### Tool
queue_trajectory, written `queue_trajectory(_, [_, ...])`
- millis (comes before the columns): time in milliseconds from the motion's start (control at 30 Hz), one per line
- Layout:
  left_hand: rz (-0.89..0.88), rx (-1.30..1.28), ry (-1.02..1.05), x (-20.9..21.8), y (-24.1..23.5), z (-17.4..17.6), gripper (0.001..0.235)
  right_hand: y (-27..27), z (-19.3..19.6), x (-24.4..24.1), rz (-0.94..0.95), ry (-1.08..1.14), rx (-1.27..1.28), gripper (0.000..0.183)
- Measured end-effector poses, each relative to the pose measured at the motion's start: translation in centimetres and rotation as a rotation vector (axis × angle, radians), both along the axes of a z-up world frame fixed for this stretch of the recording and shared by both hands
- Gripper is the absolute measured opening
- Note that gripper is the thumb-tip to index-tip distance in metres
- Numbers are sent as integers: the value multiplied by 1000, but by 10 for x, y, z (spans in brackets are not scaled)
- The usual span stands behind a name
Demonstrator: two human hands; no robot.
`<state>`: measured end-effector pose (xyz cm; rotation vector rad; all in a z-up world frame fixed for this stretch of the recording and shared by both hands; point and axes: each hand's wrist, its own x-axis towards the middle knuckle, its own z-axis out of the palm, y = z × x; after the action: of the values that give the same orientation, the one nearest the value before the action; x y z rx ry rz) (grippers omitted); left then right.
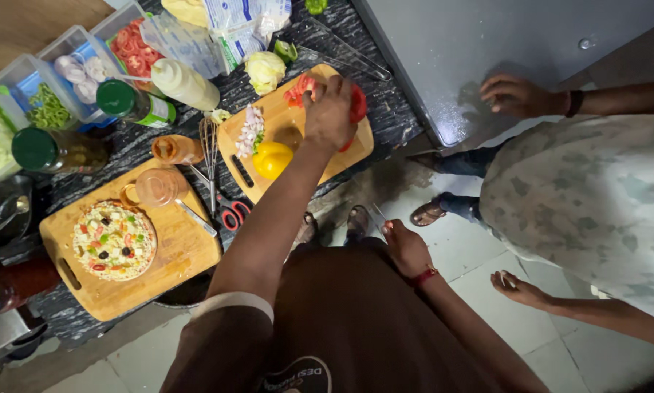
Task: The person assembles a pizza by spreading sauce and adding toppings including cheese, tomatoes, olives, and green peppers. They use a spoon to apply sauce and place toppings by hand onto the pizza base on a wooden board.
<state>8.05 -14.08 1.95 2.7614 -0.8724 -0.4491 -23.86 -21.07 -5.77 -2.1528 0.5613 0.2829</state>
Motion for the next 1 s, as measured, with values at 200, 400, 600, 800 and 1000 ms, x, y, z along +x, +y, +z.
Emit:
queue_trajectory(200, [18,-75,22,1,13,11,92,-3,-1,7,-67,-88,37,31])
queue_trajectory(400, [304,-447,-198,-22,131,24,56,-27,-3,22,-199,-190,66,35])
queue_trajectory(600, [408,-336,-85,-67,188,13,78,-11,5,43,-85,-174,43,38])
queue_trajectory(800, [341,-245,-106,-72,156,5,86,28,13,65,39,-191,160,33])
queue_trajectory(1000, [252,-200,-20,-83,144,4,90,36,18,67,-18,-163,153,29])
